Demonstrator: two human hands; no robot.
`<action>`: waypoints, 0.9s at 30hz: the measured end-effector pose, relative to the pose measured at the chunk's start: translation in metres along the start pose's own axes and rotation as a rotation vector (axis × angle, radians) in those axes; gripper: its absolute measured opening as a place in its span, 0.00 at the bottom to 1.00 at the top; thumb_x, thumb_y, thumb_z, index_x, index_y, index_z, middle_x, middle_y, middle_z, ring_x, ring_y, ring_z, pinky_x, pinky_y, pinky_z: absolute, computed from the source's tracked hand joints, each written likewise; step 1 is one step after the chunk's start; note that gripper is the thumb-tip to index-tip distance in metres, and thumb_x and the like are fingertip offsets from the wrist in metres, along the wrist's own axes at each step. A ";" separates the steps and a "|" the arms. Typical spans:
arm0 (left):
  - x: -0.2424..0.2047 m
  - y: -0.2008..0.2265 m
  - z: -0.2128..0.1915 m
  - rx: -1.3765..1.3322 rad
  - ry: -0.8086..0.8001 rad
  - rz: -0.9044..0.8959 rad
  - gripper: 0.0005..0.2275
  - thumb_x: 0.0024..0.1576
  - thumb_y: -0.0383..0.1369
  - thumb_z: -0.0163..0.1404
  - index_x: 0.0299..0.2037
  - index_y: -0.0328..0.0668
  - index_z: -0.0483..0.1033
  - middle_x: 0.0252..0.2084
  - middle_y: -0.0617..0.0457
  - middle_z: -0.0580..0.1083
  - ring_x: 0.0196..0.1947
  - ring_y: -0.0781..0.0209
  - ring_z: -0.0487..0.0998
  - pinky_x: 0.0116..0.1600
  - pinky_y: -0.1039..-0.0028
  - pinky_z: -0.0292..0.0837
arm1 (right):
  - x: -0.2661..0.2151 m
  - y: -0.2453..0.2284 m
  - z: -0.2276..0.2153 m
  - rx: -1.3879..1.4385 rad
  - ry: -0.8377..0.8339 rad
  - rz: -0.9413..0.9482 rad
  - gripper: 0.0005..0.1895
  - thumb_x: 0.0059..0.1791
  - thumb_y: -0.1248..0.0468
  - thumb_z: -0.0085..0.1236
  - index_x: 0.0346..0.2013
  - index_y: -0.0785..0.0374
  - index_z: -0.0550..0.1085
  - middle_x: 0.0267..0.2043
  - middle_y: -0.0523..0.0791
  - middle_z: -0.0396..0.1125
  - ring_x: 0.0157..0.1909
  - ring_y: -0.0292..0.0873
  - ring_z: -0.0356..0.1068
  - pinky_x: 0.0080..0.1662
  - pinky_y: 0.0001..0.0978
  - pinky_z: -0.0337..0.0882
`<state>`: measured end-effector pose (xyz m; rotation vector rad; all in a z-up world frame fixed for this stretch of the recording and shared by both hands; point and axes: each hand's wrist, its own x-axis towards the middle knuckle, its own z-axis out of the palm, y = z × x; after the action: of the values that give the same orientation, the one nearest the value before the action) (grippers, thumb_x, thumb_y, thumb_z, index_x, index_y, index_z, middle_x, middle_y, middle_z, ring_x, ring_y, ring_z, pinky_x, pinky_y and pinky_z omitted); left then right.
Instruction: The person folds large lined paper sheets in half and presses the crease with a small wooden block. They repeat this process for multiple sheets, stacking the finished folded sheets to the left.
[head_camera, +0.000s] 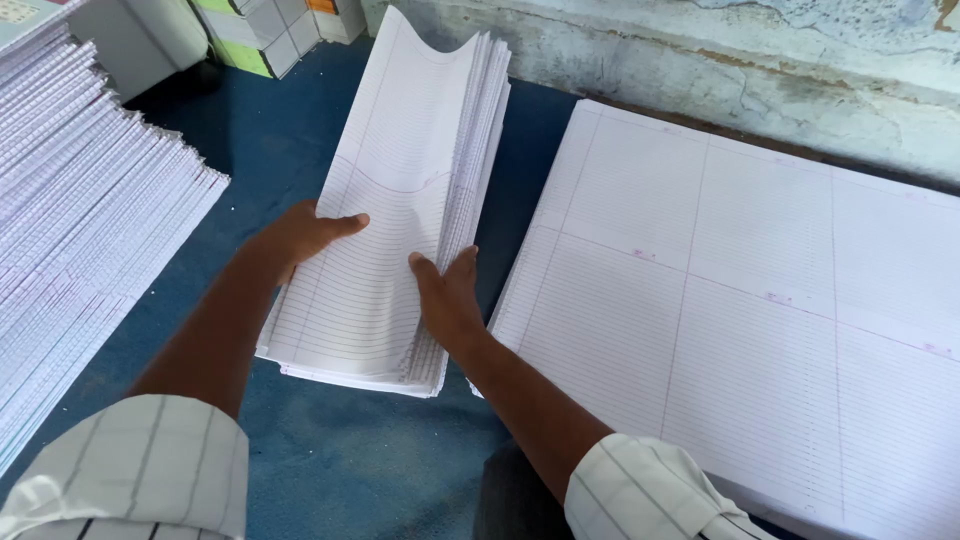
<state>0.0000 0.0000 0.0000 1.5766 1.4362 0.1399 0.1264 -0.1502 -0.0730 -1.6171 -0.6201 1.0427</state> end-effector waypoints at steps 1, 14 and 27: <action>0.005 -0.004 0.002 0.035 0.026 0.035 0.35 0.54 0.45 0.60 0.67 0.30 0.63 0.60 0.32 0.73 0.58 0.38 0.77 0.64 0.52 0.70 | 0.001 0.003 0.000 -0.010 -0.005 -0.014 0.56 0.51 0.45 0.46 0.71 0.77 0.24 0.78 0.64 0.24 0.78 0.63 0.36 0.73 0.47 0.47; 0.020 -0.008 0.003 0.125 0.023 0.035 0.30 0.54 0.42 0.59 0.66 0.37 0.68 0.61 0.36 0.74 0.58 0.40 0.77 0.63 0.52 0.68 | 0.024 0.016 0.008 -0.184 0.001 0.007 0.54 0.55 0.48 0.43 0.69 0.78 0.20 0.77 0.67 0.19 0.79 0.69 0.25 0.74 0.52 0.42; 0.044 -0.023 0.005 0.176 0.107 0.154 0.30 0.51 0.40 0.61 0.64 0.37 0.70 0.60 0.40 0.75 0.60 0.44 0.76 0.65 0.52 0.66 | 0.029 0.010 0.014 -0.321 0.020 0.076 0.55 0.55 0.46 0.44 0.70 0.78 0.20 0.76 0.69 0.19 0.78 0.72 0.25 0.73 0.59 0.44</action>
<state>0.0002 0.0296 -0.0407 1.8490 1.4407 0.1953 0.1269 -0.1222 -0.0927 -1.9399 -0.7459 1.0181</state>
